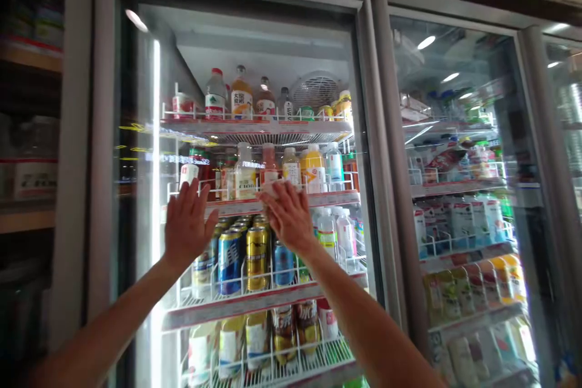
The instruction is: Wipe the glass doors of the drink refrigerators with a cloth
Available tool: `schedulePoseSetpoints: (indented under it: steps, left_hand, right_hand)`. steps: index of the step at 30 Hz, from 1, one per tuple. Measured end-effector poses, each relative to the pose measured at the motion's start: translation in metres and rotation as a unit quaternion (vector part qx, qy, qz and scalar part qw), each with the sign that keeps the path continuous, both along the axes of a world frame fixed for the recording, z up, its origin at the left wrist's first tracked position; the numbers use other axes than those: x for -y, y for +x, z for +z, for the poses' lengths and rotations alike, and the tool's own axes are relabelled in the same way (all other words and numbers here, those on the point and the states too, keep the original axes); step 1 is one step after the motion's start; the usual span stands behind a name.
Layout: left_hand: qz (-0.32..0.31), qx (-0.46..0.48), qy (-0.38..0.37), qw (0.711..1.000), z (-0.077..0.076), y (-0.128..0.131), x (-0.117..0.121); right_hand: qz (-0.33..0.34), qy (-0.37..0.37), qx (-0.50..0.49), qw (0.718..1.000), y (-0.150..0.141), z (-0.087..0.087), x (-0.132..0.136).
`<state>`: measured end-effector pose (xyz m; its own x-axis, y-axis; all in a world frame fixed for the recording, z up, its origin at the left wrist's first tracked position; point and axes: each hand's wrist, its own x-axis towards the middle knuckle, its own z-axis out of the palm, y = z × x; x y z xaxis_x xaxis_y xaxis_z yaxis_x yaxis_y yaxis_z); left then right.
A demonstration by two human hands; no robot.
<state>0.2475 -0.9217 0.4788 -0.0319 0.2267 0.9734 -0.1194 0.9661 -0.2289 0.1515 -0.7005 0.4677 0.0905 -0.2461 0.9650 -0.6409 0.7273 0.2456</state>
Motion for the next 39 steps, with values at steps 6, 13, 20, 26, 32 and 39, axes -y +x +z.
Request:
schedulePoseSetpoints:
  steps: [6,13,20,26,32,39]
  left_hand:
    - [0.017,0.002,0.026,1.000,-0.045,-0.002,-0.003]
    - [0.028,-0.002,0.024,0.999,-0.045,-0.003,-0.001]
    - [0.043,-0.001,0.026,0.999,-0.046,-0.001,-0.003]
    - [0.037,-0.006,0.024,0.999,-0.046,-0.002,-0.002]
    - [0.021,-0.006,0.025,0.999,-0.046,-0.002,0.000]
    - [0.022,-0.003,0.030,0.999,-0.046,-0.002,-0.003]
  right_hand:
    - [-0.025,-0.371,0.093,0.924,-0.056,0.022,-0.072]
    - [0.023,-0.071,0.027,0.997,0.017,-0.010,0.047]
    - [0.003,-0.301,0.050,0.952,-0.039,0.002,-0.048]
    - [0.032,-0.202,0.033,0.978,-0.005,-0.020,0.011]
    - [0.017,-0.091,0.001,0.996,-0.017,-0.048,-0.018]
    - [0.017,-0.337,0.036,0.941,-0.038,-0.041,-0.041]
